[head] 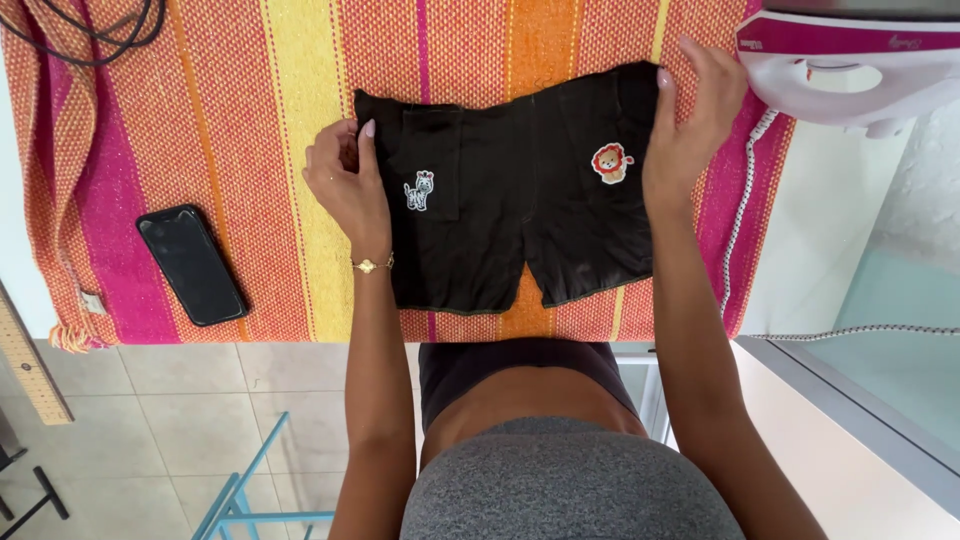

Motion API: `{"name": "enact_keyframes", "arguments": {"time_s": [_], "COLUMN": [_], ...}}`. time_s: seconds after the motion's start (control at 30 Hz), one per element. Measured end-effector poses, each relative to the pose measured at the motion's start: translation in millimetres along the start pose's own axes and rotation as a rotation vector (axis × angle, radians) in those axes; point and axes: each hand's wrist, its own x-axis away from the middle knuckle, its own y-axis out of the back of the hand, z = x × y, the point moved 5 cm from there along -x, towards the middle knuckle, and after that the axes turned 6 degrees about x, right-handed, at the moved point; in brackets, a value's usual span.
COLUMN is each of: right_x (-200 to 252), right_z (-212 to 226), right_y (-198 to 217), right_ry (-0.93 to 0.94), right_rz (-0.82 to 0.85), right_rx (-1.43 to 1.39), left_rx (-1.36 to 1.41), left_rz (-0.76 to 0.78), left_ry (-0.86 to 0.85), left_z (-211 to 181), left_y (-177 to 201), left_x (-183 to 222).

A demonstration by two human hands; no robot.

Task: Ironing a pair of black shorts on an ironing board using a steam iron.

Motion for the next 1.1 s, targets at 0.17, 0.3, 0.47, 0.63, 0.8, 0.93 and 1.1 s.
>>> {"name": "enact_keyframes", "arguments": {"time_s": [0.17,0.3,0.47,0.63,0.8,0.93,1.1], "right_x": [41.4,99.6,125.7,146.6,158.6,164.2,162.2], "right_z": [31.1,63.6,76.3,57.4,45.6,41.0,40.1], "right_y": [11.9,3.7,5.6,7.2,8.7,9.7,17.9], "right_ry": [0.107,0.321,0.333,0.361,0.433,0.469,0.537], "right_rz": [0.108,0.334,0.382,0.459,0.55,0.547,0.602], "right_rx": [-0.073,-0.051,-0.055,-0.031,0.037,0.072,-0.02], "left_rx": [-0.025,0.125,0.077,0.065,-0.024,-0.007,-0.045], "left_rz": [-0.005,0.346,0.587,0.715,0.909,0.962,0.968], "left_ry": [-0.299,-0.687,-0.608,-0.587,-0.612,-0.614,-0.673], "left_z": [-38.3,-83.1,-93.6,-91.9,-89.9,-81.6,-69.9], "left_y": [-5.9,-54.8,-70.4,-66.9,-65.0,-67.2,-74.1], "left_x": [15.1,77.4,77.4,71.9,69.6,70.6,74.0]}}
